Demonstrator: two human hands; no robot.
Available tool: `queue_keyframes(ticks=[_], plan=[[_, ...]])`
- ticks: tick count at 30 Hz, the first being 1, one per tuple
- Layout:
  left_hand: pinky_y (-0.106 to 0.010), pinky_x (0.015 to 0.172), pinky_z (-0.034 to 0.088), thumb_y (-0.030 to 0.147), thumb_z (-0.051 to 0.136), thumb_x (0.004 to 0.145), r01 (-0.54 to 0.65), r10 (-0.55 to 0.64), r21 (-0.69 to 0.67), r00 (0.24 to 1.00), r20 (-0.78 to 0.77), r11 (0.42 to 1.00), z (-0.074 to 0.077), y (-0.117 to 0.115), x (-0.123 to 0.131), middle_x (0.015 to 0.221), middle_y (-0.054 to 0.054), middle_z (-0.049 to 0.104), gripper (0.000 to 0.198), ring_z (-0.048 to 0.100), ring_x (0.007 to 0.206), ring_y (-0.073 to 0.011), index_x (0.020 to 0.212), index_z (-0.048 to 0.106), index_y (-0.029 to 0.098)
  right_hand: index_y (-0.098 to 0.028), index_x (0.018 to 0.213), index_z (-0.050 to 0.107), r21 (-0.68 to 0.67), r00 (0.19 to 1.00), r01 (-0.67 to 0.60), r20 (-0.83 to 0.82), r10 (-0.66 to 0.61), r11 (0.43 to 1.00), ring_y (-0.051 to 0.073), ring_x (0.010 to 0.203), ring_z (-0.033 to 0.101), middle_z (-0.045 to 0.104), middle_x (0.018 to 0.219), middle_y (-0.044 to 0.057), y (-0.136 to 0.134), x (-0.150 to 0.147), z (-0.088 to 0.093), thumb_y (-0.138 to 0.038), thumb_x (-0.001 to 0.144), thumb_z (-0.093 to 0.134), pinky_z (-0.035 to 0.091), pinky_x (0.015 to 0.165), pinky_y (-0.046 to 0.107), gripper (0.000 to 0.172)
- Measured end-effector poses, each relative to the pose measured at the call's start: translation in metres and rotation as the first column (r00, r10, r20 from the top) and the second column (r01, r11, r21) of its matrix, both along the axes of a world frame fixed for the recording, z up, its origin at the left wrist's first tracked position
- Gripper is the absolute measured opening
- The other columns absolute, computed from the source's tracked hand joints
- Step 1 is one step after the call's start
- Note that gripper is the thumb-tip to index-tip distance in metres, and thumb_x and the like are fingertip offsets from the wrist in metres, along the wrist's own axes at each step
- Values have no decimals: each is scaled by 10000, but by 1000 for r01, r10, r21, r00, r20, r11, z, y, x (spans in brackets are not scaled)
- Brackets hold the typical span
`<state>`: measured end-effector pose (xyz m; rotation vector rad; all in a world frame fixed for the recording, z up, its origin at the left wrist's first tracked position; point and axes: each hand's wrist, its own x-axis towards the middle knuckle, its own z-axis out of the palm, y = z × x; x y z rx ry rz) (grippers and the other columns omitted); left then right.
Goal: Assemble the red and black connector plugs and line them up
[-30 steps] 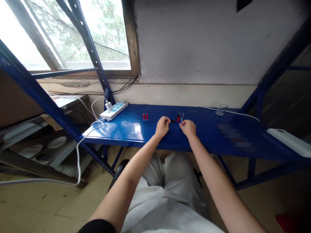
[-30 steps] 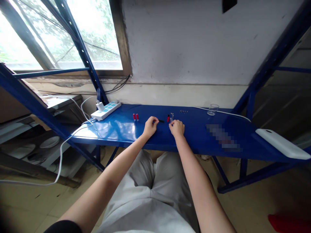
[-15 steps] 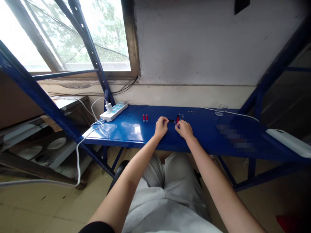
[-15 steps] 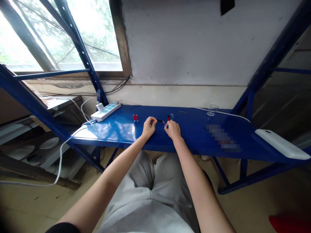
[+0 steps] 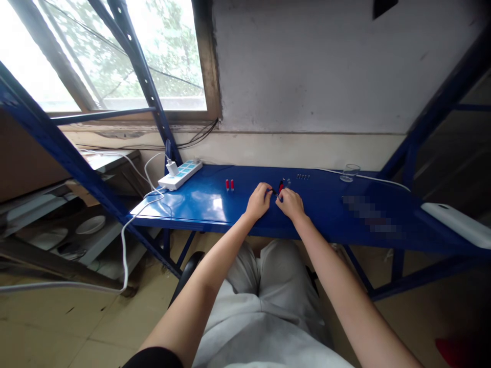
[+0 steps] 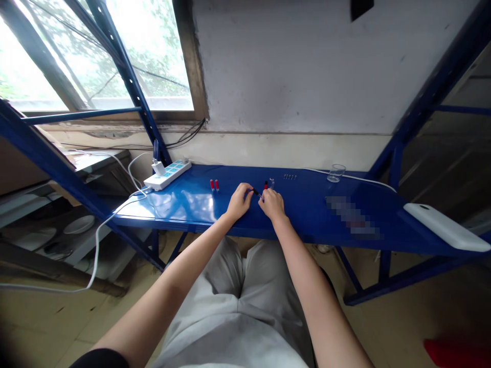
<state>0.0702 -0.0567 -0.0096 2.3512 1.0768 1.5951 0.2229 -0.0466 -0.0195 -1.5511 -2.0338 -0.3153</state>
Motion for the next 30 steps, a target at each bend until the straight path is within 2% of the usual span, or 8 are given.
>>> queue_keyframes(ticks=[7,15,18,23,30], plan=[[-318,934,435,177,379,858,25,-26,-6,986,-166,1000,0,-5,2,1137,-100,550,288,521,1069,-176,1089,550,161,-198,673,486,23,993,2,-121,0,1000,156,644,478,541,709,33,2,2,-2,-230,727,509,292,572,272,67],[-305,945,435,130,384,820,12,-15,-11,971,-237,1000,-4,-3,1,1203,-96,533,400,514,1100,-186,1187,540,156,-202,647,463,61,978,-25,-206,37,998,142,626,450,508,686,17,0,4,-2,-238,725,510,281,557,259,98],[-306,929,440,141,371,839,13,-10,8,972,-234,1000,-2,-4,1,1184,-99,535,369,520,1083,-186,1164,545,158,-199,654,468,46,979,-31,-201,40,998,143,624,450,514,694,22,0,4,-1,-242,730,515,283,561,259,99],[-293,895,443,234,302,915,-22,28,43,989,-144,999,2,-5,2,1107,-99,545,312,532,1034,-163,1117,532,169,-194,681,490,46,988,-67,-138,73,997,149,636,463,532,708,31,0,2,1,-215,749,494,298,589,262,72],[-273,834,449,303,358,911,-55,57,20,990,-126,998,1,-3,1,1015,-81,555,250,545,946,-153,954,568,175,-189,704,503,54,992,-118,-29,119,992,175,720,496,555,748,57,-4,-4,4,-211,776,470,301,638,277,82]])
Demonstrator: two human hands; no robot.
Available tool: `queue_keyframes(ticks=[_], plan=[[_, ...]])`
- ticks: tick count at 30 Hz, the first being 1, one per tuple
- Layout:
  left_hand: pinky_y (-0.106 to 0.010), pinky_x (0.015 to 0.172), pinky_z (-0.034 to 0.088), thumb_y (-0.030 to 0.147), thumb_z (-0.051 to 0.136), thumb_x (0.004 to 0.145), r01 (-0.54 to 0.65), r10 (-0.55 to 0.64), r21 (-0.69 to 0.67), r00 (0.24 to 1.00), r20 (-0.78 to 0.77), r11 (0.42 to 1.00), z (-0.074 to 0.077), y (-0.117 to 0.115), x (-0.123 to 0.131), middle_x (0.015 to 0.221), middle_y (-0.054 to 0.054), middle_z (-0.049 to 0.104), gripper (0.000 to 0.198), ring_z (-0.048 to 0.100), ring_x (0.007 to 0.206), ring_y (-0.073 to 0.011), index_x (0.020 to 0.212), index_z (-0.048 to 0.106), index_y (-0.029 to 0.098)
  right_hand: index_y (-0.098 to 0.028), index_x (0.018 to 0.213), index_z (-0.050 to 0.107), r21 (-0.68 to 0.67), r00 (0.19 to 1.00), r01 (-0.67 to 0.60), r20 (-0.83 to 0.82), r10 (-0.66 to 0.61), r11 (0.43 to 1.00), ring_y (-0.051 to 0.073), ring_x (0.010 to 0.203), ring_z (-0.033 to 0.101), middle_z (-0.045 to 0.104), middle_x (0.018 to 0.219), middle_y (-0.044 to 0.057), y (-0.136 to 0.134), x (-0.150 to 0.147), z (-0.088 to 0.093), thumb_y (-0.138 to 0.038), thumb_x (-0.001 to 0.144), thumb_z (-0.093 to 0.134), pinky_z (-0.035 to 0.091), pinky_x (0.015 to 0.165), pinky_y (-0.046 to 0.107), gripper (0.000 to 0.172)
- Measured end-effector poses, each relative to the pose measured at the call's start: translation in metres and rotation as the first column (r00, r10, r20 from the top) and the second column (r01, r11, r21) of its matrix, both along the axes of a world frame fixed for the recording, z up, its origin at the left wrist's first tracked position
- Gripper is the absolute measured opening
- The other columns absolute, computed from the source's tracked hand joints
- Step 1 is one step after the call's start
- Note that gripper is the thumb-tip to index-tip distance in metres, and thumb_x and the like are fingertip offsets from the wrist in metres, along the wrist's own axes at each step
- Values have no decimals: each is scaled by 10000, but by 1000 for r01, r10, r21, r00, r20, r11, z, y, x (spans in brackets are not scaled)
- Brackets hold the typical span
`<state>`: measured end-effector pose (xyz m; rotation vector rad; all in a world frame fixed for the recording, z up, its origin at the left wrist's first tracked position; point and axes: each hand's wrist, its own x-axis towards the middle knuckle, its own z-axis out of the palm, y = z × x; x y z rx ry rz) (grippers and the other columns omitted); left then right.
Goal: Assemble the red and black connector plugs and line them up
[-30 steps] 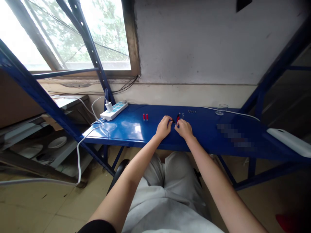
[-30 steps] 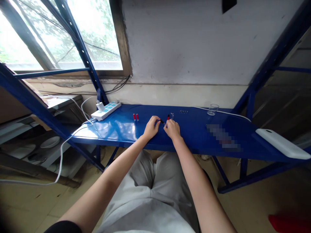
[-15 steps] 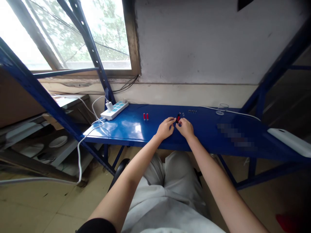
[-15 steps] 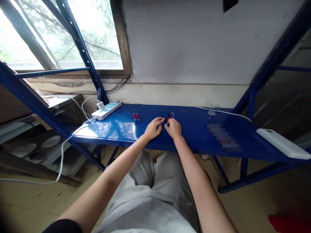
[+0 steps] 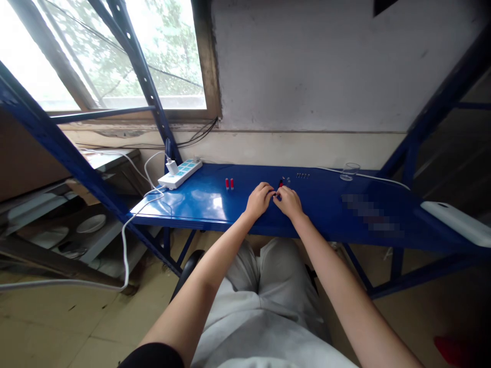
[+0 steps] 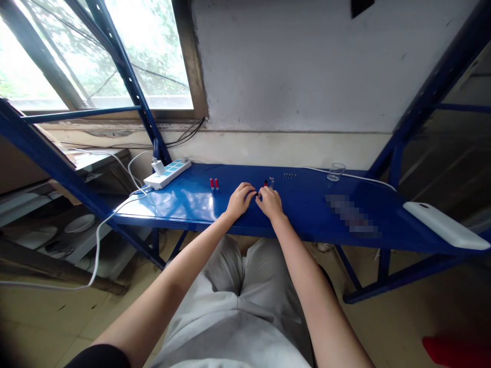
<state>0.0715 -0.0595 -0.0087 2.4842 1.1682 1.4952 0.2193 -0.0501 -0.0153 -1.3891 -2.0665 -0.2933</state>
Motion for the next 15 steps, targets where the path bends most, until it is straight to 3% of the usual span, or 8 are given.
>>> queue_keyframes(ticks=[15], plan=[[-266,798,445,288,382,903,-16,16,-7,1000,8,1000,-2,2,0,967,-69,554,194,538,884,-142,938,533,172,-190,679,496,1,999,2,-53,-2,1000,157,666,478,549,727,44,0,1,-1,-216,760,478,303,610,266,87]])
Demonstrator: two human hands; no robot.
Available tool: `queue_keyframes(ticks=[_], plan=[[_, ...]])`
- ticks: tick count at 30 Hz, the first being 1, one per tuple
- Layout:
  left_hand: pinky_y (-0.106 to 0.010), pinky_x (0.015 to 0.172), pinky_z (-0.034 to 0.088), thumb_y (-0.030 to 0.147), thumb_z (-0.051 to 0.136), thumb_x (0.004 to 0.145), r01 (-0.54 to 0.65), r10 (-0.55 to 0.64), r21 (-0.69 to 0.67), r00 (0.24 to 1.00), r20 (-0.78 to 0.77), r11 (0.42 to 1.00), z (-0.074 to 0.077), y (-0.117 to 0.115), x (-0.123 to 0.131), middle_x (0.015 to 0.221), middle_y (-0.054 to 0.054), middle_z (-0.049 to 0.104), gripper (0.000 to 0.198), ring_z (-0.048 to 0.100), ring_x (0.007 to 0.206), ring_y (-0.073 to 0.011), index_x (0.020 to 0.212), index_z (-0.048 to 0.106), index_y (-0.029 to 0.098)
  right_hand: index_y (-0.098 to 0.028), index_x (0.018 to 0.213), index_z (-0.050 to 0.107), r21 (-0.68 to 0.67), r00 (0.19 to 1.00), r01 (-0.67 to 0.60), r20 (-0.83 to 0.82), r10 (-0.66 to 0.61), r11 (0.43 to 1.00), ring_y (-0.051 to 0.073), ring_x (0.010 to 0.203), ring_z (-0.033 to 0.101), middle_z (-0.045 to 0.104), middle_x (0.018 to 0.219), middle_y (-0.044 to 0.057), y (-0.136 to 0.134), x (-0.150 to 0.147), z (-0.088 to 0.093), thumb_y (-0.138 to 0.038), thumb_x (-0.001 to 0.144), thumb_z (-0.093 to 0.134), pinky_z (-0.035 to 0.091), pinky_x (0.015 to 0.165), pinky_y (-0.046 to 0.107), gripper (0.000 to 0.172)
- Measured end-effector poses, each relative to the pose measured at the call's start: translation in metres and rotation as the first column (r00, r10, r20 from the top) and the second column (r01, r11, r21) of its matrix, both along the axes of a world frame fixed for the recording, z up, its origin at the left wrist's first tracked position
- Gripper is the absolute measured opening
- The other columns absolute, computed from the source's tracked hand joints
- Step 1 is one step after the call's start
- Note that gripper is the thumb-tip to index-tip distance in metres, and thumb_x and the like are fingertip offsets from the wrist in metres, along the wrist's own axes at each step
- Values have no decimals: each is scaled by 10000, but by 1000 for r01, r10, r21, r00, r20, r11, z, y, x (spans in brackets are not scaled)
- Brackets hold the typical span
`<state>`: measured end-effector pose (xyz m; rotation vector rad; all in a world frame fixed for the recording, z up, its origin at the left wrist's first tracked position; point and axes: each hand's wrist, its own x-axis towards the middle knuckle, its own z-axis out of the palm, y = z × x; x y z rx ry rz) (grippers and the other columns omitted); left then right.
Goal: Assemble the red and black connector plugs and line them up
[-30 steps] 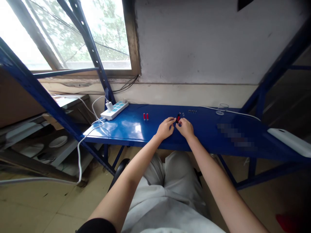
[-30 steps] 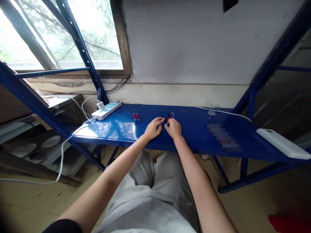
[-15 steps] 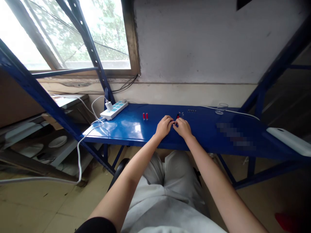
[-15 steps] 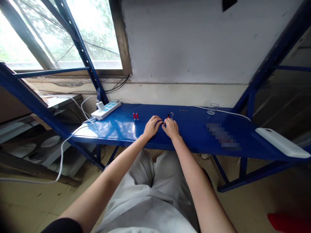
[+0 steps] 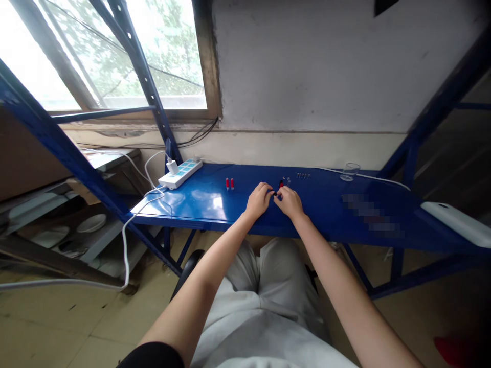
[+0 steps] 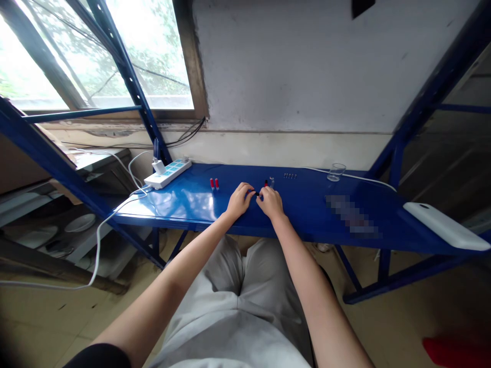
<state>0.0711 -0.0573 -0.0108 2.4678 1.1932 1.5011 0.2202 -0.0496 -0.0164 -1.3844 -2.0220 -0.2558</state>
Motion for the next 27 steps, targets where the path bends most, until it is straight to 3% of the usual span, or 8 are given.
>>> queue_keyframes(ticks=[14,27], plan=[[-263,738,465,300,472,862,74,-73,-71,997,18,995,-3,3,-1,854,-46,576,173,561,795,-134,901,578,169,-190,681,489,9,999,-13,49,12,1000,169,713,494,547,739,50,0,2,0,-238,765,485,295,631,274,97],[-277,726,463,294,495,847,56,-57,-101,998,-12,993,-5,6,-1,816,-50,615,183,571,766,-147,890,616,165,-184,710,505,-3,991,-7,136,8,1000,191,776,507,565,788,71,-2,2,0,-231,781,475,289,663,288,90]])
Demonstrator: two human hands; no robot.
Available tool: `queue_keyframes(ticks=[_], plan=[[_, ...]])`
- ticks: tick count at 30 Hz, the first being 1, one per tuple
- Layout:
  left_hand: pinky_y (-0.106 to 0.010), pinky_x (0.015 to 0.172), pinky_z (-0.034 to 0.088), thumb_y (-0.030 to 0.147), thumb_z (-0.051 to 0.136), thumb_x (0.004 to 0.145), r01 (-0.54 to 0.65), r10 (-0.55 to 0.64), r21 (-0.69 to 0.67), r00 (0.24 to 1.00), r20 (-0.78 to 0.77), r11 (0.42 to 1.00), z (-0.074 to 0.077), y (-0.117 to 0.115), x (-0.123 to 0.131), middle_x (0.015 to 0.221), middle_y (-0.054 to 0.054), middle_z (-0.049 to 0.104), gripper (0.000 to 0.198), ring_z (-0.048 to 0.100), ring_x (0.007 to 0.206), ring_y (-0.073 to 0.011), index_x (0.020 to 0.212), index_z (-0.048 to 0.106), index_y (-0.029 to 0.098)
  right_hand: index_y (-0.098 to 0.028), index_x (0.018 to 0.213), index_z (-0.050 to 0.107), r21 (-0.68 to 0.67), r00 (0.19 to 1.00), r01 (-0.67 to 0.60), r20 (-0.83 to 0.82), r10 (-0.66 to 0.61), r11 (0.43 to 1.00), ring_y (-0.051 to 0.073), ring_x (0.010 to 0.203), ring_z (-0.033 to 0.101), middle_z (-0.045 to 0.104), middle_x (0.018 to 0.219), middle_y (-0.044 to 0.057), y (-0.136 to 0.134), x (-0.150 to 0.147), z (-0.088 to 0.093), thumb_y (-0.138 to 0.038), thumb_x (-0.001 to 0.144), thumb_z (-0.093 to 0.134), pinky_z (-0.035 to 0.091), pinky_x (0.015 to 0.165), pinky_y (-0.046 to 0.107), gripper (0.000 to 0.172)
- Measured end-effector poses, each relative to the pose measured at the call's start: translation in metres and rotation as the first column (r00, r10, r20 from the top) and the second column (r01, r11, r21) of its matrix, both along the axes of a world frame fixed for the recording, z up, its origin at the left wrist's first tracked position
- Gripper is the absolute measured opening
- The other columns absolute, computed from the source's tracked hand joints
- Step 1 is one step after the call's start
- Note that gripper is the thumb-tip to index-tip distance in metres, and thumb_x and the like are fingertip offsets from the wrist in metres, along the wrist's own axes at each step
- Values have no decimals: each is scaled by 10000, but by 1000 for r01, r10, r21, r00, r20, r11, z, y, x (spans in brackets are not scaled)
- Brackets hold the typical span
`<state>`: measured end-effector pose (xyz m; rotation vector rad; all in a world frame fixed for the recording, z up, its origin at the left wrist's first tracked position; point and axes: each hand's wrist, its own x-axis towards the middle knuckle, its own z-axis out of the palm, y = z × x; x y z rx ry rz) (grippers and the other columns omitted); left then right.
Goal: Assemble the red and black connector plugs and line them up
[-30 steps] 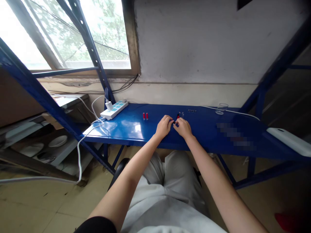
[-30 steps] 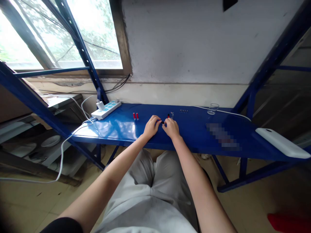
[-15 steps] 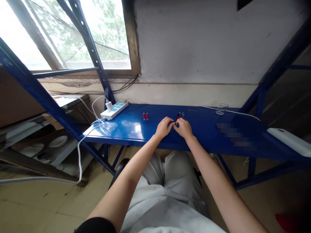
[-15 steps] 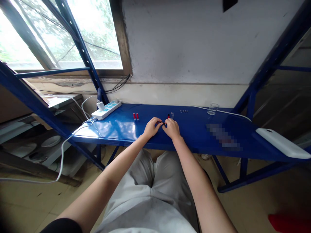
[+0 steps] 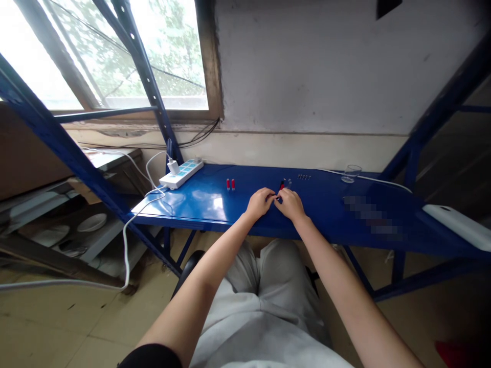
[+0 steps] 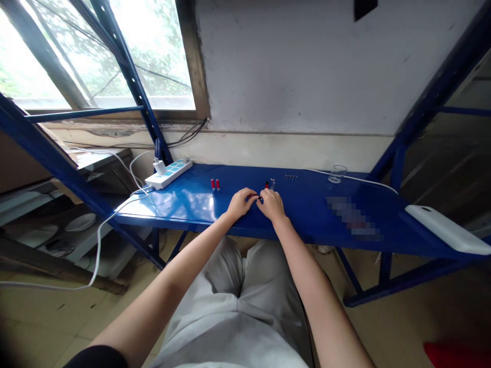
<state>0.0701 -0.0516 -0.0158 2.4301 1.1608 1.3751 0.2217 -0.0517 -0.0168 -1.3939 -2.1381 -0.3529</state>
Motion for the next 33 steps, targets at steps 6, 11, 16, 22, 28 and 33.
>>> queue_keyframes(ticks=[6,11,16,22,28,33], plan=[[-279,719,464,317,490,849,-4,4,7,1000,-16,1000,1,2,0,820,-56,625,205,575,763,-151,887,623,165,-186,696,496,2,1000,1,-12,-1,1000,189,760,508,570,780,72,-1,-1,2,-232,779,470,294,654,285,98],[-279,706,457,338,530,815,52,-54,-17,979,-199,999,27,12,-10,799,-56,652,216,593,758,-168,858,660,171,-196,661,478,-8,996,-20,-85,20,1000,161,676,488,550,722,44,-1,-2,2,-239,755,481,295,609,266,103],[-265,679,440,223,597,732,125,-145,-72,856,-497,989,69,22,-18,813,-38,681,113,616,750,-179,789,694,210,-194,668,499,-17,989,-29,-148,26,999,144,615,472,531,688,28,-2,-4,3,-252,744,486,308,586,256,96],[-285,736,406,137,637,640,122,-133,-60,795,-592,991,88,29,-17,770,-27,677,98,613,773,-191,701,674,204,-178,736,573,-8,978,-107,-182,104,994,153,668,524,559,713,41,-1,-4,3,-280,788,486,362,633,257,143],[-299,815,346,147,575,696,-99,46,-15,587,-808,995,120,47,-39,904,-39,674,152,570,880,-173,811,664,190,-183,853,630,-47,952,-181,-261,163,982,134,623,512,582,740,32,1,-3,-1,-332,821,489,382,609,247,207],[-330,822,320,114,554,693,-258,147,38,414,-898,965,131,50,-62,1013,-85,627,156,505,975,-210,786,667,167,-192,811,633,-83,948,-178,-281,148,981,131,631,516,580,732,25,-1,-4,-1,-308,826,476,373,594,243,196]])
